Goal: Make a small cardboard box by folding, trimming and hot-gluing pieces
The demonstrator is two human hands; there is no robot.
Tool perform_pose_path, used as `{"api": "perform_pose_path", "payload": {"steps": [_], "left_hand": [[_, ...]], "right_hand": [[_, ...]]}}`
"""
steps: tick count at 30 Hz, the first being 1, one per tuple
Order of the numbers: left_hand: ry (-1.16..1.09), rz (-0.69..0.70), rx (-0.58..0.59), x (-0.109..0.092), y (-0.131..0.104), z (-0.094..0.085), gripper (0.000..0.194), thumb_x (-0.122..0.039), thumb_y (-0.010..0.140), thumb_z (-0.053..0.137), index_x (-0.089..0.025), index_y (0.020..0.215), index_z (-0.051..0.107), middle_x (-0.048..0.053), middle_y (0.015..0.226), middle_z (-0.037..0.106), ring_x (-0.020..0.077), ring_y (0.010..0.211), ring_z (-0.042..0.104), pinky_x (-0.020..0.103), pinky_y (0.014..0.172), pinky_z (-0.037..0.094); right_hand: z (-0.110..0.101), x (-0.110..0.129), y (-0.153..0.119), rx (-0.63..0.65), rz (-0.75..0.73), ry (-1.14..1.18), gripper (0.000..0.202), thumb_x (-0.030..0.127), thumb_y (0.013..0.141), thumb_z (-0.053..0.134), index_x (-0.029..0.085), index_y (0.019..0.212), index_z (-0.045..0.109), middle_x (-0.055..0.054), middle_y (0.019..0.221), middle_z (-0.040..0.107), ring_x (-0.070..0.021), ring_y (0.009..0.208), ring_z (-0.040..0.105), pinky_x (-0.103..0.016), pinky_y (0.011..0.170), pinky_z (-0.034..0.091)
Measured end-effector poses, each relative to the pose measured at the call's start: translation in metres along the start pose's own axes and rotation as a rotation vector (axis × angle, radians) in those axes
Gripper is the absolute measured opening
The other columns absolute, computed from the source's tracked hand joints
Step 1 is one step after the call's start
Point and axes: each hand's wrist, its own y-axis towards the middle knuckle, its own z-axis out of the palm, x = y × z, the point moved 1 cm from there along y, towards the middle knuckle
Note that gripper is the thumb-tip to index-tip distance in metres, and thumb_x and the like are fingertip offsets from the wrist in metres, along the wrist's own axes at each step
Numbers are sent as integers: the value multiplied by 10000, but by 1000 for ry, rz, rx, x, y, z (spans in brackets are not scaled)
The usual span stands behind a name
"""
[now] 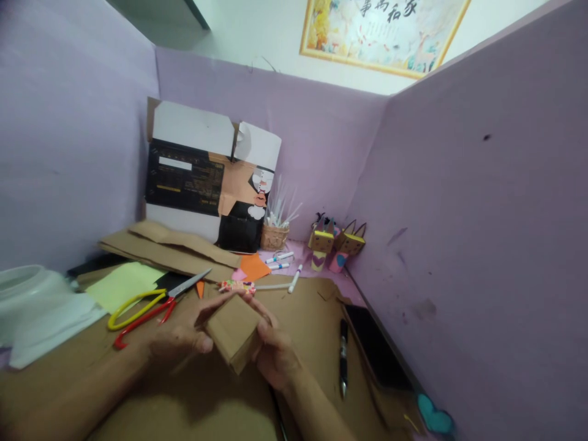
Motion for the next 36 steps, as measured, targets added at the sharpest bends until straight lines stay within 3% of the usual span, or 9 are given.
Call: {"api": "perform_pose_path", "payload": {"steps": [4, 9, 12, 15, 21, 23, 26, 30, 36], "left_hand": [[-56, 28, -137, 3, 2, 3, 793, -321, 619, 790, -203, 1335, 469, 115, 1403, 453, 328, 1307, 373, 429, 1043, 334], [-84, -132, -354, 3, 5, 13, 643, -388, 649, 765, -150, 1212, 565, 148, 1160, 627, 318, 1077, 575, 395, 838, 479], [-87, -158, -419, 1, 5, 17, 618, -361, 603, 799, -132, 1144, 605, 136, 1048, 667, 300, 983, 616, 379, 801, 493], [-56, -117, -409, -1, 4, 19, 682, -345, 566, 821, -141, 1177, 595, 142, 1082, 657, 325, 1048, 585, 415, 846, 486], [176, -60, -400, -9, 3, 7, 745, -448, 634, 751, -157, 1283, 527, 147, 1257, 581, 327, 1111, 552, 436, 912, 453], [389, -10, -503, -20, 2, -4, 691, -464, 652, 727, -159, 1248, 555, 127, 1248, 588, 294, 1052, 580, 413, 914, 447], [638, -7, -734, -37, -2, -21, 585, -457, 611, 747, -119, 1077, 642, 121, 1036, 655, 269, 918, 600, 385, 813, 474], [339, -203, -497, -30, -3, -19, 558, -496, 661, 700, -149, 1090, 618, 118, 1010, 642, 221, 777, 614, 295, 563, 482], [73, -293, -362, 2, 2, 6, 676, -434, 601, 763, -129, 1157, 530, 137, 1012, 629, 268, 862, 631, 329, 610, 515]], "right_hand": [[0, 2, 1, -41, -64, 9, 685, 455, 540, 777, 230, 1162, 597, -95, 1206, 636, -335, 1077, 596, -455, 881, 492], [2, -3, 1, -106, -182, -44, 688, 377, 487, 825, 259, 1113, 564, -81, 1210, 613, -343, 1119, 560, -466, 909, 479], [1, -7, 2, -56, -215, -95, 727, 403, 493, 839, 256, 1139, 537, -89, 1214, 599, -342, 1133, 550, -461, 920, 475], [-3, -7, 4, 32, -255, -216, 828, 441, 495, 853, 270, 1220, 491, -92, 1293, 543, -332, 1197, 503, -455, 964, 443], [-12, -6, 8, 59, -273, -304, 809, 382, 496, 865, 282, 1202, 483, -82, 1262, 550, -310, 1181, 510, -449, 959, 435], [-15, -6, 9, 18, -274, -279, 833, 414, 479, 866, 292, 1206, 478, -73, 1248, 559, -309, 1159, 527, -442, 938, 448], [-19, -7, 9, -46, -242, -251, 881, 458, 449, 866, 289, 1225, 483, -70, 1256, 563, -317, 1159, 529, -434, 951, 433], [-16, -8, 7, -16, -212, -250, 866, 413, 472, 869, 285, 1245, 501, -63, 1234, 588, -317, 1147, 533, -420, 946, 434], [-14, -15, 5, 14, -170, -241, 974, 420, 468, 880, 282, 1328, 445, -79, 1301, 554, -310, 1184, 511, -416, 960, 428]]}}
